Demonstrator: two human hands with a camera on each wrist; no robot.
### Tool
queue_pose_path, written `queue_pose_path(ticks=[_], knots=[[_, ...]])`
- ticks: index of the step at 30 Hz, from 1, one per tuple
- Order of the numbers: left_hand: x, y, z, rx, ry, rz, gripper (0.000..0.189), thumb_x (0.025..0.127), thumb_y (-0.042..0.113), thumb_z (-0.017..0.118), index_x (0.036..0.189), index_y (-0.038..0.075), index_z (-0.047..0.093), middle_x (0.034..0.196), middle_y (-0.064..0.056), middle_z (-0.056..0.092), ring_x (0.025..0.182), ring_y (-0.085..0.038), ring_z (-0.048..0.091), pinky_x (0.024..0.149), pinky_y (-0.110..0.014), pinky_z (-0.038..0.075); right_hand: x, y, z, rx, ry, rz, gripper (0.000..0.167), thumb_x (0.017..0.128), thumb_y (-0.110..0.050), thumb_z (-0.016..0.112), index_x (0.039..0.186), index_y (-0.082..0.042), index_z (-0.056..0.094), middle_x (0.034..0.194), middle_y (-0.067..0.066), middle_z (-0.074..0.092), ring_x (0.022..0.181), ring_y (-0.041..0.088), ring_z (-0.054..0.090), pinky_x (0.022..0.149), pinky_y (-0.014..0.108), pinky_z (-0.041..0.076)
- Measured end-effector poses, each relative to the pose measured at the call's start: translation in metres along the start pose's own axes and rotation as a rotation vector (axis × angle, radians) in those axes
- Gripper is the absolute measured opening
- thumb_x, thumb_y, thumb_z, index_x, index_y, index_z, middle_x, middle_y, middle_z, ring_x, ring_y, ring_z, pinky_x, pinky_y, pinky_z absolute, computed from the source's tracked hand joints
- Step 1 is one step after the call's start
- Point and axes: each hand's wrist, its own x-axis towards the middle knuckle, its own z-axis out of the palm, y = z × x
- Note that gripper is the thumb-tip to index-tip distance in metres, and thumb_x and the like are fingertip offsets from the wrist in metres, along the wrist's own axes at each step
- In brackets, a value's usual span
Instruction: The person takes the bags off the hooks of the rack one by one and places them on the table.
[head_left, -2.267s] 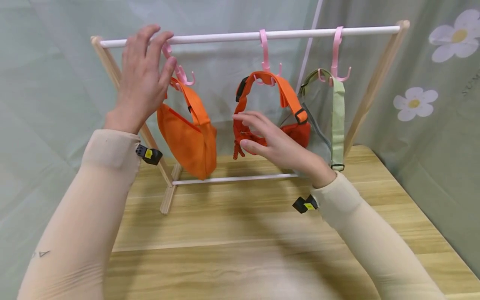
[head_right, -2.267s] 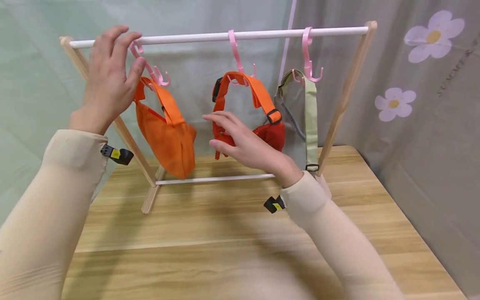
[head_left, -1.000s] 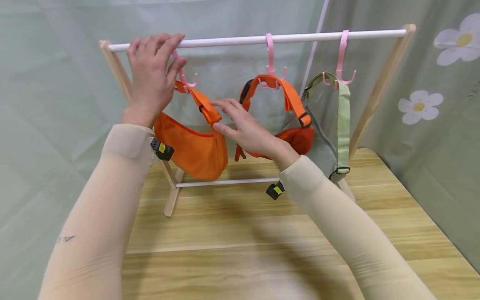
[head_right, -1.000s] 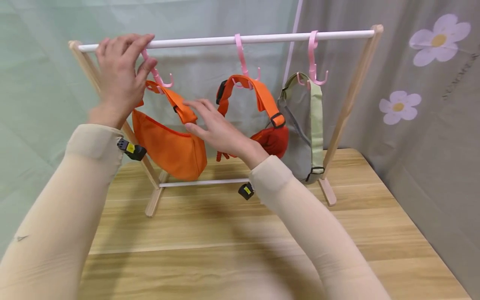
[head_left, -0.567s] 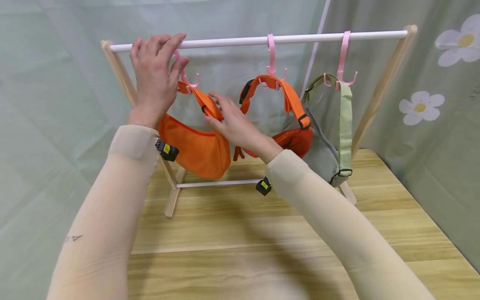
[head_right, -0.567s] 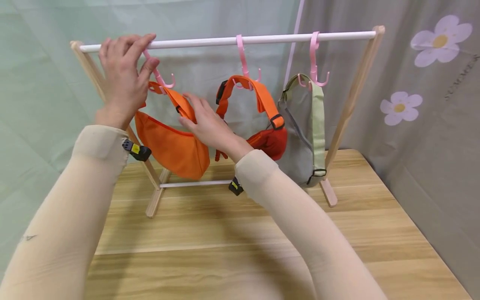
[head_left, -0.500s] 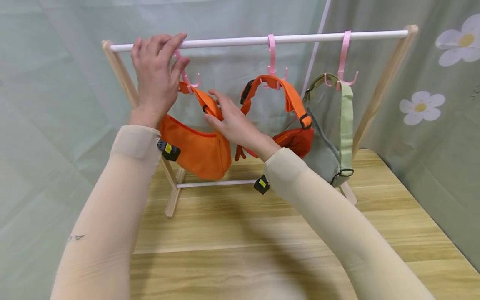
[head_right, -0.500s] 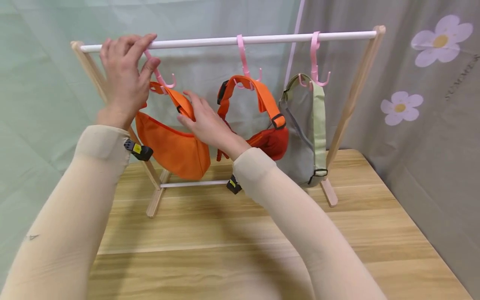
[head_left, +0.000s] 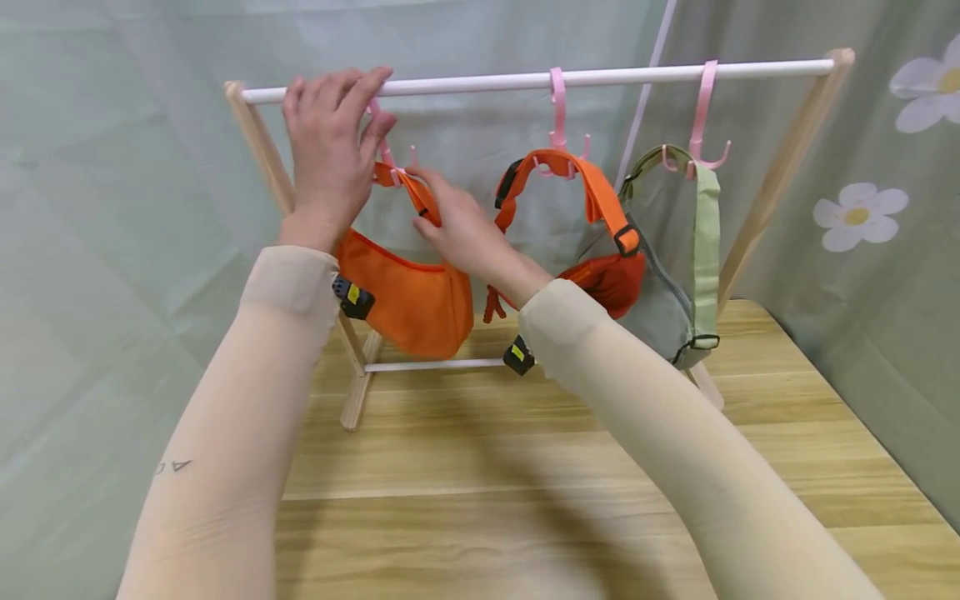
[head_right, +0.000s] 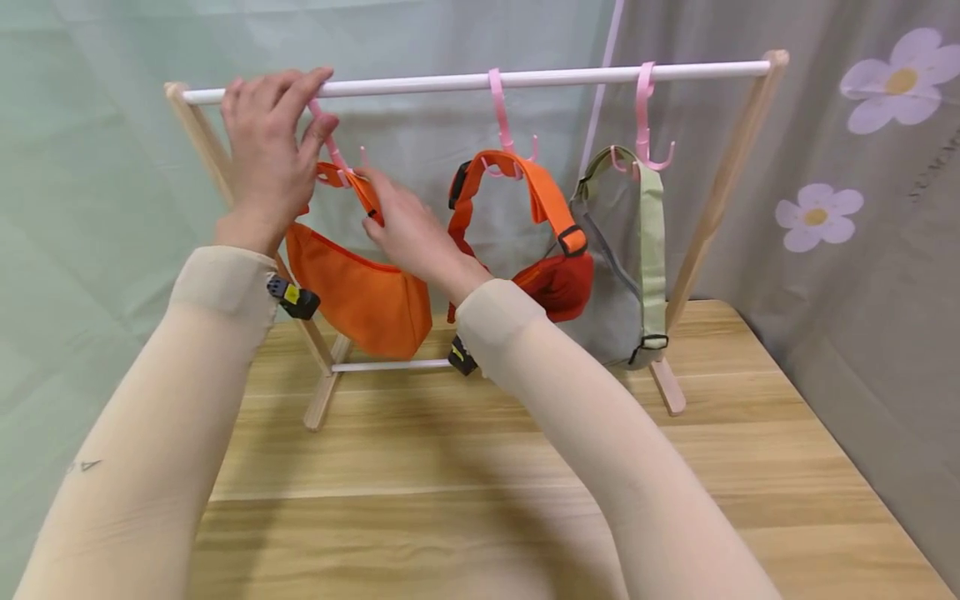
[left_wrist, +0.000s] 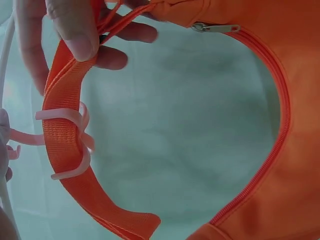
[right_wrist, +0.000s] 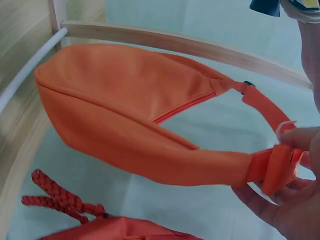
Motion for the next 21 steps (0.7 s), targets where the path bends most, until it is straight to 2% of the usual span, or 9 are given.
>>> queue_pose_path(ticks=[6,11,17,21], knots=[[0.000,0.002,0.000,0.024,-0.015,-0.011,0.056,0.107,0.054,0.040,0.153,0.027,0.054,0.142,-0.010,0.058,0.141,-0.027,0.045,0.127,-0.042,0.006,0.003,-0.007,-0.006,-0.111,0.021,-0.020,0.056,0.108,-0.018,0.056,0.161,-0.018,0.037,0.149,0.005,0.055,0.129,0.020,0.054,0.108,0.030,0.046],[-0.001,0.003,-0.001,0.031,-0.022,-0.029,0.054,0.107,0.053,0.042,0.154,0.028,0.054,0.144,-0.009,0.058,0.142,-0.027,0.044,0.127,-0.041,0.004,0.002,-0.012,-0.013,-0.104,0.056,-0.036,0.052,0.109,-0.019,0.054,0.160,-0.017,0.042,0.142,0.006,0.058,0.123,0.019,0.055,0.103,0.026,0.047],[0.001,0.002,-0.002,0.022,-0.039,-0.037,0.053,0.106,0.052,0.045,0.153,0.030,0.054,0.144,-0.009,0.058,0.142,-0.027,0.043,0.127,-0.041,0.004,0.004,-0.022,-0.021,-0.109,0.106,-0.093,0.048,0.109,-0.021,0.054,0.157,-0.014,0.049,0.128,0.009,0.061,0.105,0.019,0.056,0.088,0.021,0.047],[0.002,0.003,-0.005,0.011,-0.049,-0.047,0.050,0.107,0.050,0.047,0.152,0.031,0.055,0.143,-0.009,0.059,0.141,-0.027,0.045,0.127,-0.041,0.006,0.005,-0.027,-0.024,-0.073,0.144,-0.146,0.046,0.108,-0.018,0.055,0.154,-0.010,0.052,0.126,0.009,0.061,0.103,0.019,0.056,0.087,0.020,0.045]])
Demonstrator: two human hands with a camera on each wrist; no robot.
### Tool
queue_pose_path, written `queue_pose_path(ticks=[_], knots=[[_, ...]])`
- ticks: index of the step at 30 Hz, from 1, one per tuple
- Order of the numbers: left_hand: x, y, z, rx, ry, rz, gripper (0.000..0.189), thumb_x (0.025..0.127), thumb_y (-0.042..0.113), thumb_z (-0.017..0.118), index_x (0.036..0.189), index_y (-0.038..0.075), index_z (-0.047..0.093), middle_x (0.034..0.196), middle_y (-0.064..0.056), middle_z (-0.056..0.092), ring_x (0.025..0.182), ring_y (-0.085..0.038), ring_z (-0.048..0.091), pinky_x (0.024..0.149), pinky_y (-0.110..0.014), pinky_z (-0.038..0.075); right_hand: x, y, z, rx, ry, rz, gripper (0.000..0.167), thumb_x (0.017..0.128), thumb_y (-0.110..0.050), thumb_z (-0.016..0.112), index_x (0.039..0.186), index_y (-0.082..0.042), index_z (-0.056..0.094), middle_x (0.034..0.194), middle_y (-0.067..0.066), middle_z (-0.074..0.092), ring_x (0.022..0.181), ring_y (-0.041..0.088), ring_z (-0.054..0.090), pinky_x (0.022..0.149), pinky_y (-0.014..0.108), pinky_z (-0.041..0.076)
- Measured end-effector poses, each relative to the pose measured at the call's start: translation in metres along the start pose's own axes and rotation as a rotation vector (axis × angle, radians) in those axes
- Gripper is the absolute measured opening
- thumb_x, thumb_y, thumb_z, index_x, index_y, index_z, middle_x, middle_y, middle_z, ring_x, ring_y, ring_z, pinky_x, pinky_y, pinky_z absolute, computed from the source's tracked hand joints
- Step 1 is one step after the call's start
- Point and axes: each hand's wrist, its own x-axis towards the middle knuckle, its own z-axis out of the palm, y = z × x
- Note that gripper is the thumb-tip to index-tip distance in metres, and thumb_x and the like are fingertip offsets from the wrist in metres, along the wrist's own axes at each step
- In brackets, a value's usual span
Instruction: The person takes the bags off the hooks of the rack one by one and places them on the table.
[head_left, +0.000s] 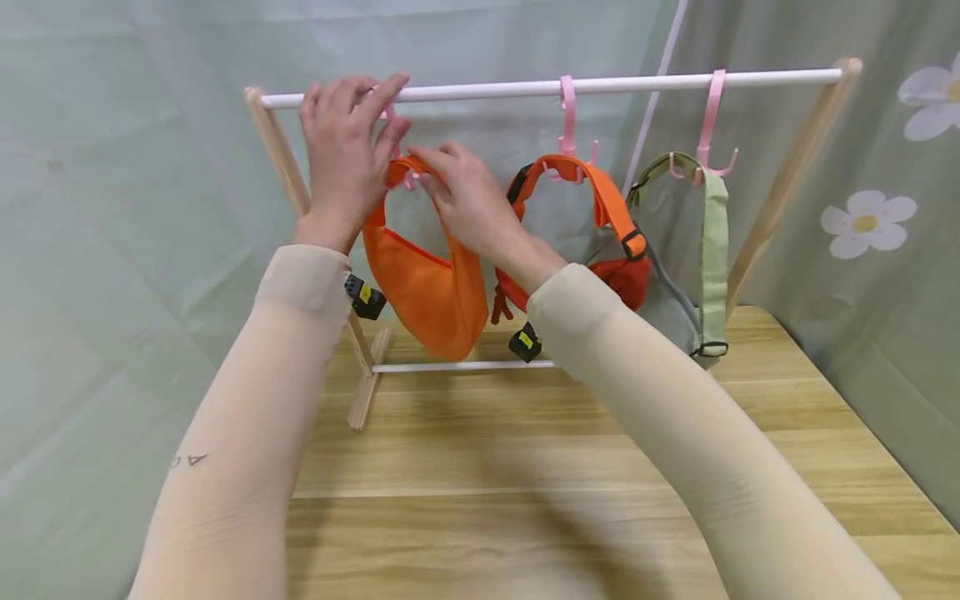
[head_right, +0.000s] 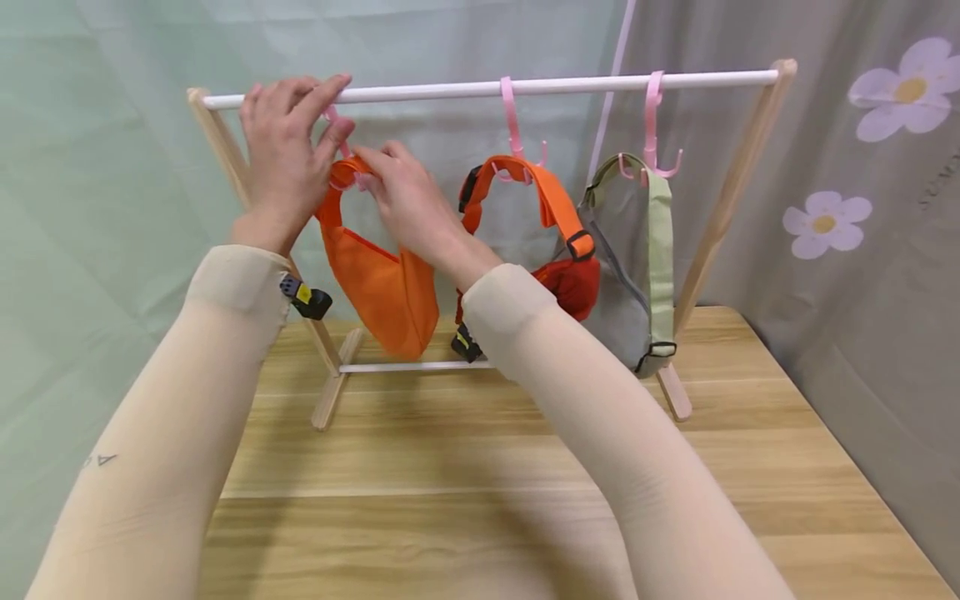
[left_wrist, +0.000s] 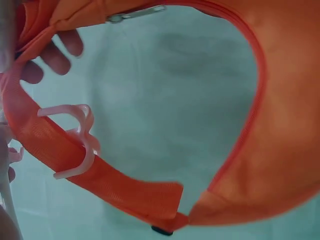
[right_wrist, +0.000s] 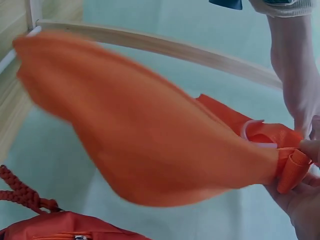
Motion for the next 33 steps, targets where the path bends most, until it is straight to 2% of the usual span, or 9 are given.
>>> queue_pose_path(ticks=[7,15,24,29,33], knots=[[0.002,0.002,0.000,0.005,-0.030,-0.020,0.051,0.106,0.049,0.049,0.153,0.031,0.054,0.143,-0.008,0.058,0.141,-0.026,0.044,0.127,-0.040,0.005,-0.005,0.002,-0.005,0.069,0.046,-0.071,0.045,0.107,-0.015,0.058,0.151,-0.009,0.055,0.116,0.008,0.060,0.094,0.018,0.052,0.080,0.023,0.043],[0.003,0.000,-0.001,-0.006,-0.046,-0.040,0.050,0.105,0.048,0.053,0.152,0.033,0.055,0.141,-0.007,0.060,0.139,-0.026,0.046,0.126,-0.039,0.007,-0.012,0.005,-0.013,0.138,0.060,-0.161,0.043,0.105,-0.012,0.060,0.147,-0.006,0.059,0.118,0.009,0.063,0.090,0.019,0.053,0.078,0.026,0.043],[0.005,-0.003,-0.005,-0.017,-0.069,-0.078,0.051,0.103,0.049,0.056,0.152,0.035,0.055,0.140,-0.005,0.060,0.139,-0.023,0.045,0.126,-0.037,0.006,-0.023,0.013,-0.024,0.244,0.037,-0.296,0.039,0.104,-0.006,0.061,0.143,-0.006,0.063,0.121,0.008,0.064,0.095,0.016,0.055,0.082,0.027,0.045],[0.006,-0.003,-0.005,-0.029,-0.078,-0.090,0.051,0.103,0.048,0.057,0.152,0.036,0.055,0.140,-0.005,0.060,0.139,-0.022,0.044,0.126,-0.036,0.006,-0.025,0.014,-0.029,0.268,0.030,-0.327,0.038,0.103,-0.004,0.062,0.141,-0.005,0.065,0.126,0.009,0.064,0.105,0.015,0.056,0.089,0.026,0.046],[0.007,-0.003,-0.006,-0.030,-0.082,-0.095,0.051,0.102,0.048,0.058,0.151,0.036,0.055,0.140,-0.004,0.061,0.139,-0.022,0.044,0.126,-0.036,0.007,-0.026,0.014,-0.032,0.293,0.039,-0.355,0.037,0.102,-0.003,0.063,0.139,-0.003,0.066,0.126,0.011,0.064,0.106,0.016,0.057,0.088,0.028,0.046]])
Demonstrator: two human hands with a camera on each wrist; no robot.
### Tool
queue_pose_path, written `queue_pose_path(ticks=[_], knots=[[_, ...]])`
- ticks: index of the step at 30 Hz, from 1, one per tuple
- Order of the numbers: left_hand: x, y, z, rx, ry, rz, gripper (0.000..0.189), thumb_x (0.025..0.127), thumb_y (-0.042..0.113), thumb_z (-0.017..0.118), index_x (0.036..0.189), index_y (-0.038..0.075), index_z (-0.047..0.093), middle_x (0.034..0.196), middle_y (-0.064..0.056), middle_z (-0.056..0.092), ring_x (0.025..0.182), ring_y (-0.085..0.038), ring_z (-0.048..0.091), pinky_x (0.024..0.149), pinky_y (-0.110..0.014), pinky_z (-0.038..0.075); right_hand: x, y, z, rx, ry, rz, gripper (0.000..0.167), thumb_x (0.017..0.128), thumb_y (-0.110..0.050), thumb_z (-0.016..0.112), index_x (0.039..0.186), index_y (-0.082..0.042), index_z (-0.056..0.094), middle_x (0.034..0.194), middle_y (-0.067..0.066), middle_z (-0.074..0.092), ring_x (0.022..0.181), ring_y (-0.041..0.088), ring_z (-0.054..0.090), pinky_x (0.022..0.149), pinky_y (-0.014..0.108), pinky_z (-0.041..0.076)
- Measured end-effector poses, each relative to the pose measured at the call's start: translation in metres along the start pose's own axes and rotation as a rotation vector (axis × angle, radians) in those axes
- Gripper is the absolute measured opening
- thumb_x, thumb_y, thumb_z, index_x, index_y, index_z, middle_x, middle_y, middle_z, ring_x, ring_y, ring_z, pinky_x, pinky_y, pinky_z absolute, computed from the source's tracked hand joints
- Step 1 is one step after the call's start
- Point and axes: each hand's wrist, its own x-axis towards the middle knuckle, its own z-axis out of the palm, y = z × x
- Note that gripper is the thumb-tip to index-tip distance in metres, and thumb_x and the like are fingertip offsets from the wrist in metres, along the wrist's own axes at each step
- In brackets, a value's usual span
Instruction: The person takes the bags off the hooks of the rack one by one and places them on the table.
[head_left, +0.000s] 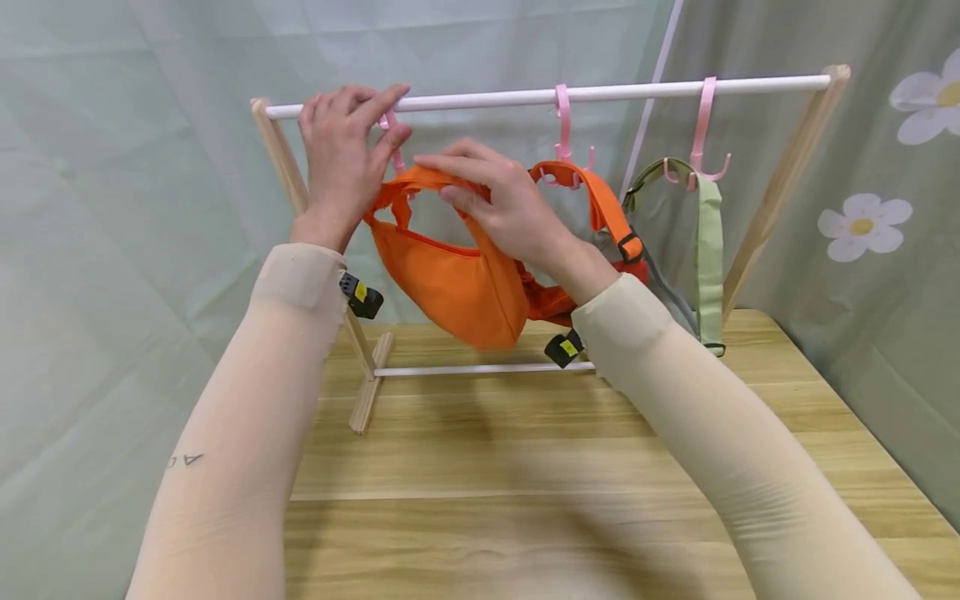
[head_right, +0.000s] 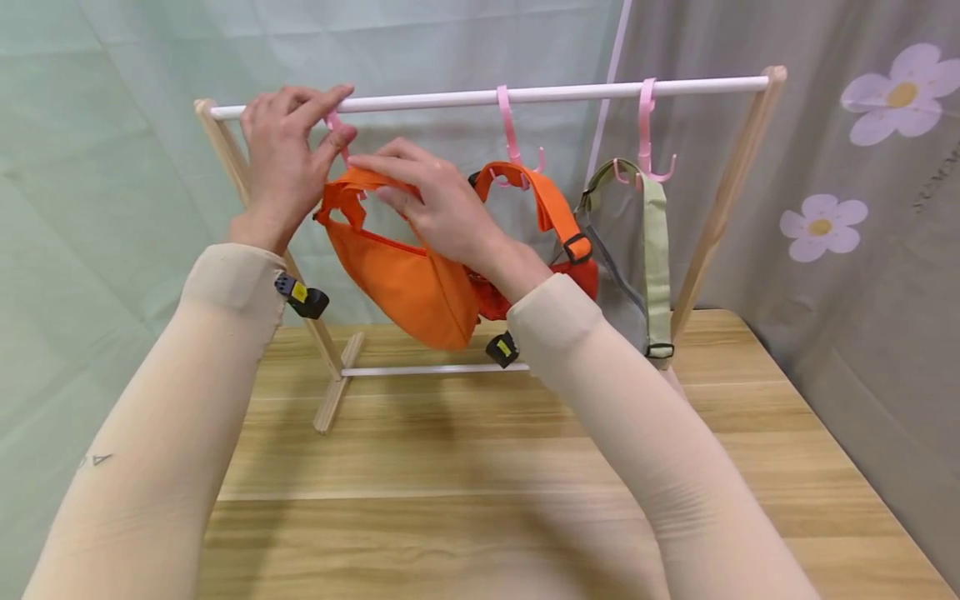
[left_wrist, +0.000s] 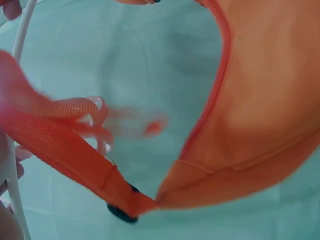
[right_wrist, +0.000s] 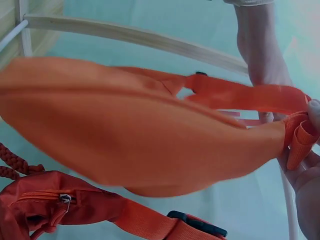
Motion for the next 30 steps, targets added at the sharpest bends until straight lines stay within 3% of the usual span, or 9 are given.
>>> queue_pose_path(ticks=[15,26,30], knots=[[0.002,0.000,0.002,0.034,-0.016,0.019,0.051,0.105,0.048,0.054,0.154,0.034,0.052,0.141,-0.007,0.059,0.139,-0.025,0.044,0.126,-0.038,0.008,-0.008,-0.002,-0.008,-0.060,-0.040,0.000,0.037,0.103,-0.005,0.063,0.139,-0.004,0.066,0.124,0.010,0.065,0.103,0.017,0.057,0.087,0.030,0.046],[-0.001,0.000,0.003,-0.013,-0.031,0.050,0.051,0.108,0.046,0.048,0.157,0.033,0.048,0.149,-0.005,0.054,0.145,-0.023,0.039,0.127,-0.038,-0.002,-0.009,-0.005,-0.012,-0.074,-0.046,0.034,0.036,0.103,-0.007,0.062,0.139,-0.004,0.067,0.122,0.009,0.065,0.099,0.016,0.056,0.083,0.028,0.047],[-0.012,-0.003,0.002,-0.086,0.038,0.061,0.050,0.110,0.043,0.046,0.158,0.028,0.047,0.157,-0.004,0.046,0.148,-0.021,0.035,0.127,-0.037,0.006,-0.010,-0.003,-0.014,-0.075,-0.023,0.042,0.036,0.103,-0.006,0.062,0.139,-0.004,0.067,0.121,0.009,0.066,0.101,0.015,0.057,0.083,0.027,0.047]])
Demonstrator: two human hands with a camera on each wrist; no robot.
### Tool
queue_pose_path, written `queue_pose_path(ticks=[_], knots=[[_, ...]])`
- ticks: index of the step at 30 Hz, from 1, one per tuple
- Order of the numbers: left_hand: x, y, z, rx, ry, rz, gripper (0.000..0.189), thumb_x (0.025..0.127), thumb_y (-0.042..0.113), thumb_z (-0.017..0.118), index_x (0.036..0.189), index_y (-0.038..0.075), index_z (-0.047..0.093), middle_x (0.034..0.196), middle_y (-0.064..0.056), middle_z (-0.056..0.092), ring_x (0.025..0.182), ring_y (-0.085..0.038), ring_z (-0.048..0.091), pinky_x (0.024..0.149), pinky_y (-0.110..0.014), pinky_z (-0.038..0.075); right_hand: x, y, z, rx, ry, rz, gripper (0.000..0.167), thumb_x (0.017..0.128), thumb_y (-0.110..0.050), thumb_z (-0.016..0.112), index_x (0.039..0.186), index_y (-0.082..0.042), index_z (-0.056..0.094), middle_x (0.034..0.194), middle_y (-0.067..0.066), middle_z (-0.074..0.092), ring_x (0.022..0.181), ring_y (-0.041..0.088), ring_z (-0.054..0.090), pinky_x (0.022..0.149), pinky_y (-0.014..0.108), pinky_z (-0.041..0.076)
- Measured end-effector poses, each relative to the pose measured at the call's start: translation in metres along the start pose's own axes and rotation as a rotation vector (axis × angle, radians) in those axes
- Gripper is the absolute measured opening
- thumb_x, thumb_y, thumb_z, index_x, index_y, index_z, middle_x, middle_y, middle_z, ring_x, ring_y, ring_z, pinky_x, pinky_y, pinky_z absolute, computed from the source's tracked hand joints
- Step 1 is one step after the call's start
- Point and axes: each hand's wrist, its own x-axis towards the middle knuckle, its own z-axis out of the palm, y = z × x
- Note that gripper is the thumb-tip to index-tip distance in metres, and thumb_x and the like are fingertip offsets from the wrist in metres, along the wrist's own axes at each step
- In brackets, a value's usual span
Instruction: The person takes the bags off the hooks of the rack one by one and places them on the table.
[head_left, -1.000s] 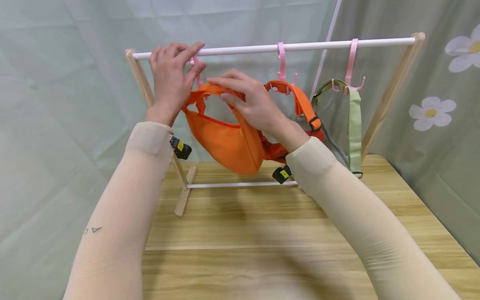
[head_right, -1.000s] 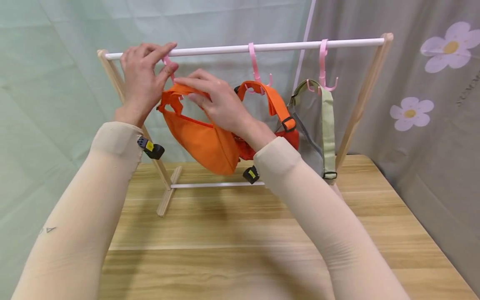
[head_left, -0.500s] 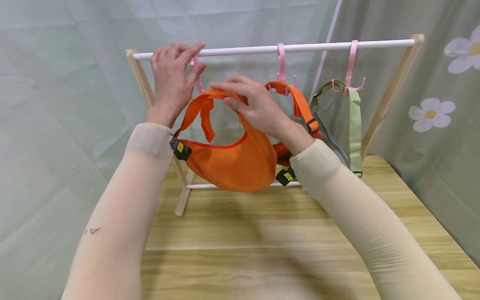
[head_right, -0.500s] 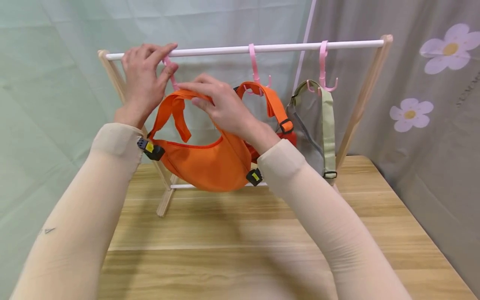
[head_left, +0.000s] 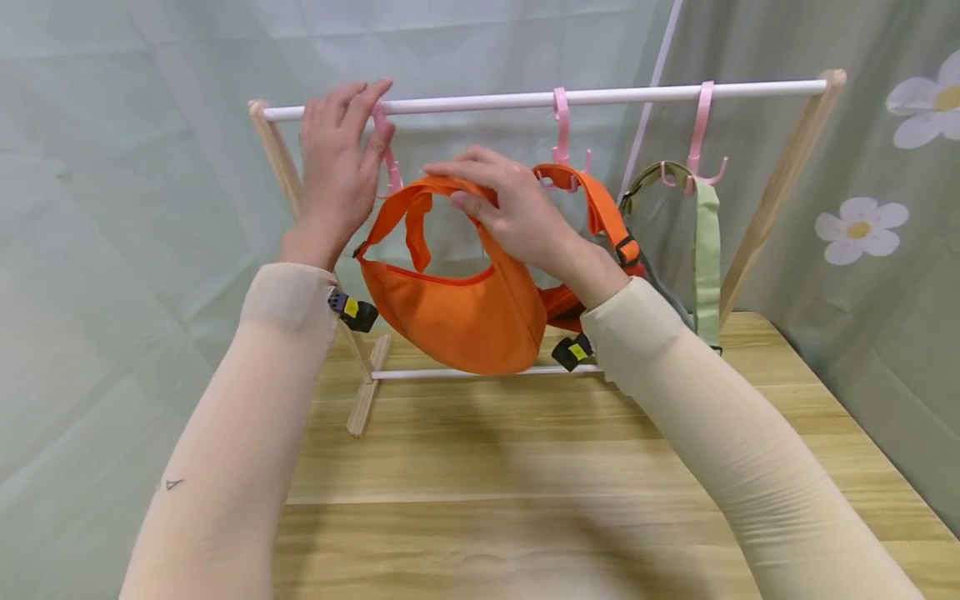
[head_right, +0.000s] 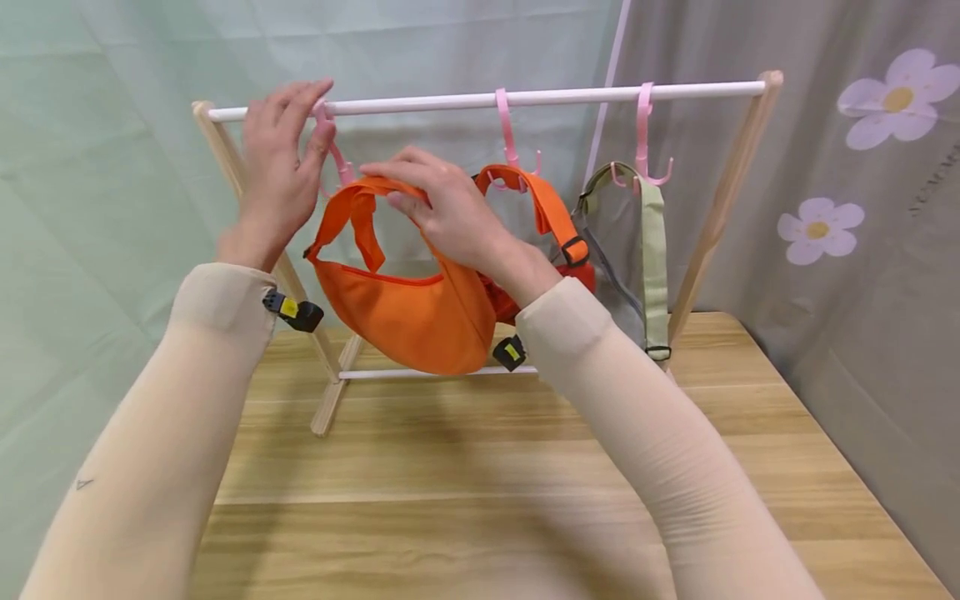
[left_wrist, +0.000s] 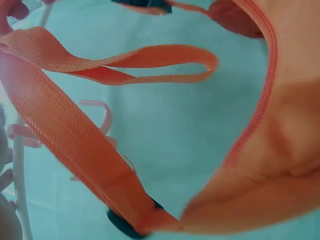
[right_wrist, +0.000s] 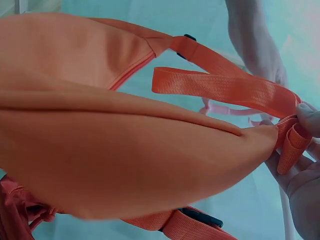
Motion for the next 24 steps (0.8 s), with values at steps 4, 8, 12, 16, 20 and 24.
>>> queue_pose_path(ticks=[4,8,12,16,20,24], knots=[[-0.030,-0.003,-0.004,-0.124,0.113,0.022,0.045,0.110,0.034,0.050,0.152,0.020,0.054,0.151,-0.010,0.046,0.142,-0.020,0.037,0.122,-0.034,0.023,0.000,-0.001,-0.001,-0.005,0.007,0.000,0.036,0.103,-0.007,0.063,0.138,-0.004,0.067,0.121,0.009,0.066,0.103,0.016,0.058,0.085,0.027,0.048],[-0.068,-0.009,-0.009,-0.265,0.075,-0.034,0.045,0.110,0.031,0.050,0.152,0.014,0.054,0.144,-0.017,0.046,0.137,-0.024,0.040,0.117,-0.038,0.032,0.001,-0.003,0.000,0.006,0.017,0.001,0.036,0.103,-0.008,0.063,0.138,-0.004,0.067,0.120,0.010,0.066,0.101,0.017,0.057,0.085,0.028,0.046],[-0.103,-0.017,-0.006,-0.377,-0.083,-0.182,0.056,0.111,0.042,0.046,0.159,0.015,0.044,0.147,-0.020,0.041,0.137,-0.033,0.041,0.114,-0.052,0.034,0.002,-0.003,0.000,0.019,0.032,0.005,0.035,0.102,-0.008,0.063,0.137,-0.003,0.067,0.120,0.011,0.066,0.100,0.018,0.056,0.085,0.028,0.046],[-0.134,-0.027,0.010,-0.509,-0.245,-0.294,0.065,0.110,0.041,0.049,0.166,0.021,0.023,0.155,-0.022,0.036,0.138,-0.042,0.044,0.112,-0.060,0.039,0.001,-0.001,-0.001,0.026,0.040,0.005,0.036,0.102,-0.008,0.064,0.137,-0.001,0.067,0.119,0.011,0.066,0.100,0.018,0.056,0.086,0.029,0.046],[-0.153,-0.032,0.028,-0.664,-0.278,-0.392,0.072,0.109,0.031,0.055,0.167,0.027,0.013,0.148,-0.023,0.045,0.129,-0.042,0.056,0.104,-0.046,0.051,-0.001,-0.001,-0.001,0.030,0.042,0.009,0.036,0.102,-0.008,0.064,0.137,-0.001,0.067,0.120,0.011,0.067,0.102,0.018,0.057,0.087,0.029,0.045],[-0.157,-0.032,0.031,-0.783,-0.134,-0.435,0.062,0.108,0.022,0.057,0.162,0.027,0.026,0.122,-0.014,0.060,0.103,-0.027,0.067,0.085,-0.024,0.055,-0.006,0.001,-0.002,0.035,0.038,0.028,0.037,0.101,-0.009,0.065,0.137,-0.002,0.067,0.122,0.011,0.067,0.103,0.017,0.058,0.088,0.028,0.046]])
